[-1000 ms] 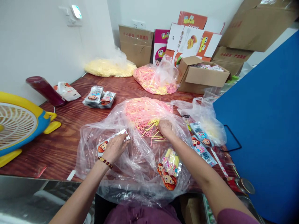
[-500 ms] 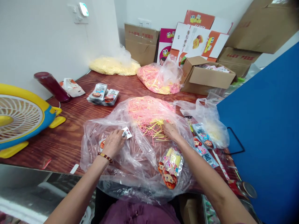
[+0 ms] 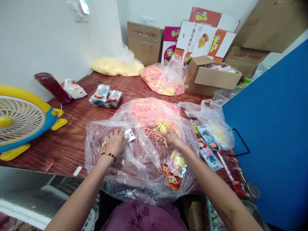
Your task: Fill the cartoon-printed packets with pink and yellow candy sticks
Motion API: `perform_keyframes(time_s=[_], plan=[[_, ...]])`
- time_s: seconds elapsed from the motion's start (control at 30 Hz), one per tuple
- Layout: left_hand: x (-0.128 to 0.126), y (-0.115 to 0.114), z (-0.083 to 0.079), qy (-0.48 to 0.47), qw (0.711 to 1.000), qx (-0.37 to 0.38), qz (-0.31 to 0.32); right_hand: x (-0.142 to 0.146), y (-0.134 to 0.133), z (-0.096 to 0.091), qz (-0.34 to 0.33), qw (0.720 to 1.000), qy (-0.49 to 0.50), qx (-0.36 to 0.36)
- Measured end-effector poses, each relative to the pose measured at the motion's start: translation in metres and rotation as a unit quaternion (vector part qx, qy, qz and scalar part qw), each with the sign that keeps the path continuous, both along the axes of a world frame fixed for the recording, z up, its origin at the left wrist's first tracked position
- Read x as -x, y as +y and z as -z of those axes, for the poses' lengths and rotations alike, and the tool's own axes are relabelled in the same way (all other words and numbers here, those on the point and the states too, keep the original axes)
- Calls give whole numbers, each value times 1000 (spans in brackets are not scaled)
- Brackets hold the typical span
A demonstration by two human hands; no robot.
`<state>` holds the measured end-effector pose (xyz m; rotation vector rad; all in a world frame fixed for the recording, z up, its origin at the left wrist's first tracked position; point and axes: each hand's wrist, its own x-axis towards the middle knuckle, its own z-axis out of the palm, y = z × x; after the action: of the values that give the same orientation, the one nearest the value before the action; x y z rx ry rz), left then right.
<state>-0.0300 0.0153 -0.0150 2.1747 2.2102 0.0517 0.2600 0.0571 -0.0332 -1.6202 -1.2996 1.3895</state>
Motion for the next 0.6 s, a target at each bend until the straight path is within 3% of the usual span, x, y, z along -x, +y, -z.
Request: perform_keyframes(time_s=[0.2, 0.37, 0.6], plan=[[4, 6, 6, -57, 998, 13, -3, 15, -16, 3, 41, 995, 56, -71], [13, 13, 17, -120, 993, 4, -3, 34, -40, 10, 103, 970, 128, -180], [23, 20, 34, -173, 985, -10, 14, 42, -57, 22, 97, 976, 69, -183]])
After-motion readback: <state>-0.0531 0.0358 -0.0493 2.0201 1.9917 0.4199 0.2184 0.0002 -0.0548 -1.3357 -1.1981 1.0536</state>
